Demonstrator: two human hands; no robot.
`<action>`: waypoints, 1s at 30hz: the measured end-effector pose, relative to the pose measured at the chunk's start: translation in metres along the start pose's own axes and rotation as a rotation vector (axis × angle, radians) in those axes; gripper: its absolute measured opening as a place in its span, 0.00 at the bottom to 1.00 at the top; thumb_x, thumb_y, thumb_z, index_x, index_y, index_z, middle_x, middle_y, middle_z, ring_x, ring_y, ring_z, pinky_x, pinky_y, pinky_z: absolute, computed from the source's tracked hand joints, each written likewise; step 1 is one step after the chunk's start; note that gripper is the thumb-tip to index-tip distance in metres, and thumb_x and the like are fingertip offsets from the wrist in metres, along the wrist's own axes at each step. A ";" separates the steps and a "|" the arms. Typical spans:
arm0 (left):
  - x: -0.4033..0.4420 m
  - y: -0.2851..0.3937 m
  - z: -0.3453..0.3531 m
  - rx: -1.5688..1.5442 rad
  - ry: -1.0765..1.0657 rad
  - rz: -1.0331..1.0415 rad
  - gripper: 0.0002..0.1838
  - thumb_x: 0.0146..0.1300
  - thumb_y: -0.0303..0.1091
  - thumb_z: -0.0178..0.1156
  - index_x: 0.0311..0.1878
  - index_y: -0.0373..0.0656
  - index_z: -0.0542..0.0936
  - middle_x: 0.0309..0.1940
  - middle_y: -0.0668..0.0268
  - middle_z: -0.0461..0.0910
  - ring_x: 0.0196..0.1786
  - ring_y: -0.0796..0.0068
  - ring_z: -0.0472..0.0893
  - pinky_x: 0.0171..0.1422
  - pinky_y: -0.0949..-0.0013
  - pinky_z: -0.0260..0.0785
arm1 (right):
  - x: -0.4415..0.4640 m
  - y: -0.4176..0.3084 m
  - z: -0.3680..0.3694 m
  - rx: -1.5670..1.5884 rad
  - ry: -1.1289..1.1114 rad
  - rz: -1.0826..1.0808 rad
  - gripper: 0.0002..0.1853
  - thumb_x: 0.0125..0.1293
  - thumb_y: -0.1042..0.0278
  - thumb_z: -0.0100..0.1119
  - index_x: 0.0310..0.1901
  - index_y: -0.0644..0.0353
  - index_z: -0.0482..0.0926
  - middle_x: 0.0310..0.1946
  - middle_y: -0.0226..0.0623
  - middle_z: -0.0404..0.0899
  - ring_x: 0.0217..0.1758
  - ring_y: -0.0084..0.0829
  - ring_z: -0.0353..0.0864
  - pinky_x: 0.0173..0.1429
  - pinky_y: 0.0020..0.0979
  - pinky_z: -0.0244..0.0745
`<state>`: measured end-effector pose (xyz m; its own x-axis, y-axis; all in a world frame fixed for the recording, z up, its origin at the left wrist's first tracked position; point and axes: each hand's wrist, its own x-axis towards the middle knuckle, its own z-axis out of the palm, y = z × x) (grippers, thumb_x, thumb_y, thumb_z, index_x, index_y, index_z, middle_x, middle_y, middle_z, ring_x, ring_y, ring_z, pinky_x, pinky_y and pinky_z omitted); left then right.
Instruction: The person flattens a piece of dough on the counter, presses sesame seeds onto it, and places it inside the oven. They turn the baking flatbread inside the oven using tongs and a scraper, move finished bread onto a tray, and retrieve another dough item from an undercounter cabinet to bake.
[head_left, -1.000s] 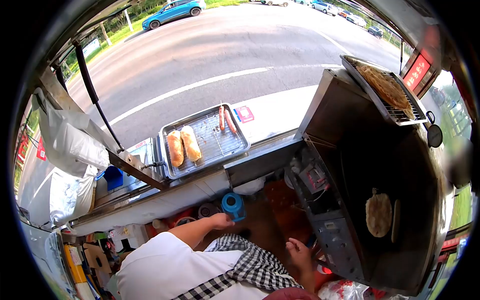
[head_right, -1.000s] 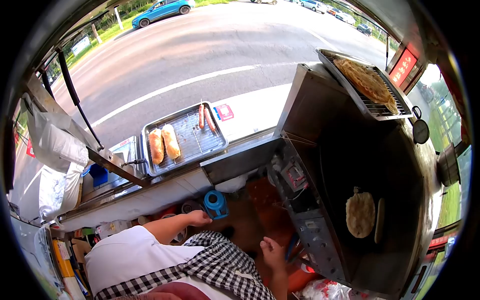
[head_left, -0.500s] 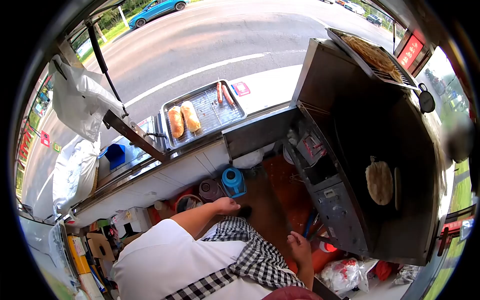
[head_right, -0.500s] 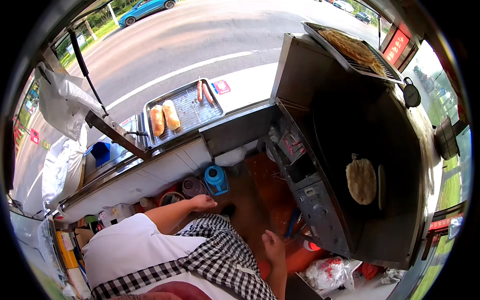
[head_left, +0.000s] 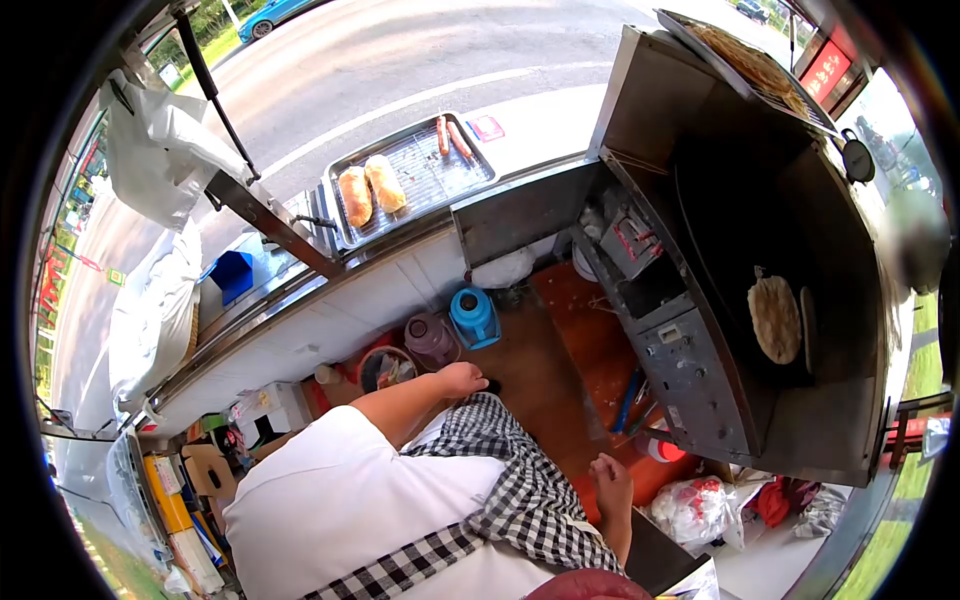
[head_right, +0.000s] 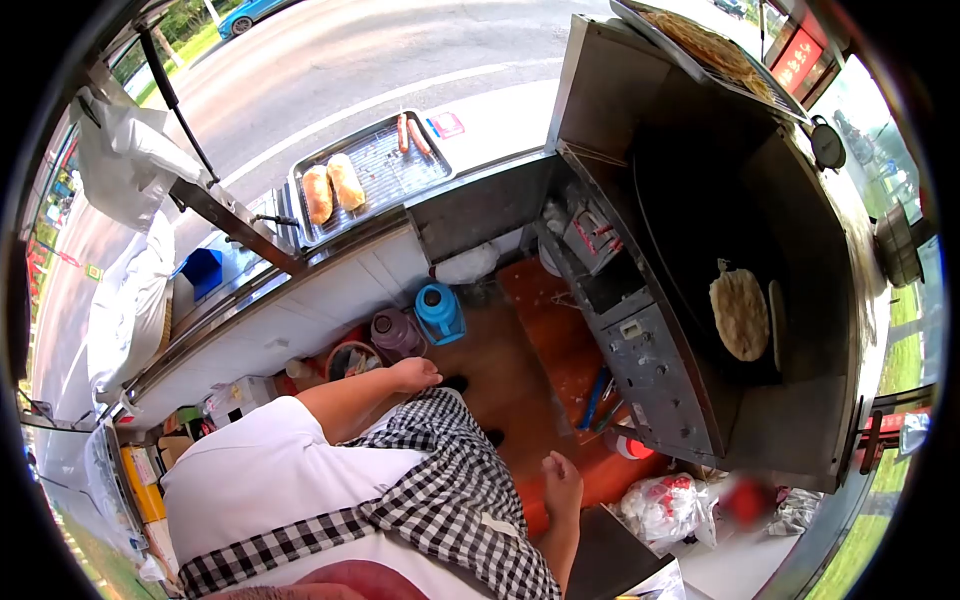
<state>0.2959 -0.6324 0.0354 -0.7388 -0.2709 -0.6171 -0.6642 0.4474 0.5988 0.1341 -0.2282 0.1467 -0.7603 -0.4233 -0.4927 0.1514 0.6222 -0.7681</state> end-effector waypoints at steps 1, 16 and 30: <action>0.003 -0.001 -0.004 -0.005 0.014 0.008 0.26 0.66 0.55 0.60 0.46 0.37 0.86 0.44 0.46 0.86 0.50 0.44 0.84 0.58 0.50 0.75 | 0.002 -0.001 0.002 -0.024 0.003 -0.011 0.22 0.75 0.61 0.61 0.61 0.69 0.79 0.44 0.37 0.87 0.46 0.26 0.86 0.52 0.28 0.80; 0.082 -0.134 -0.049 0.020 -0.180 -0.125 0.21 0.63 0.52 0.65 0.34 0.39 0.87 0.26 0.51 0.84 0.34 0.52 0.86 0.45 0.53 0.76 | -0.019 -0.105 0.076 0.086 0.214 0.205 0.25 0.73 0.53 0.63 0.61 0.66 0.80 0.51 0.44 0.87 0.54 0.33 0.85 0.61 0.34 0.77; 0.234 -0.057 -0.057 0.375 -0.423 0.463 0.17 0.65 0.46 0.67 0.43 0.41 0.89 0.26 0.62 0.85 0.27 0.72 0.82 0.32 0.64 0.73 | -0.147 -0.006 0.076 0.286 0.794 0.432 0.25 0.71 0.52 0.63 0.58 0.66 0.82 0.52 0.49 0.86 0.58 0.41 0.85 0.62 0.38 0.78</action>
<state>0.1539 -0.7697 -0.1142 -0.7769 0.3351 -0.5331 -0.1549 0.7188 0.6777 0.2928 -0.2196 0.1920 -0.7937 0.4429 -0.4169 0.5893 0.3904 -0.7073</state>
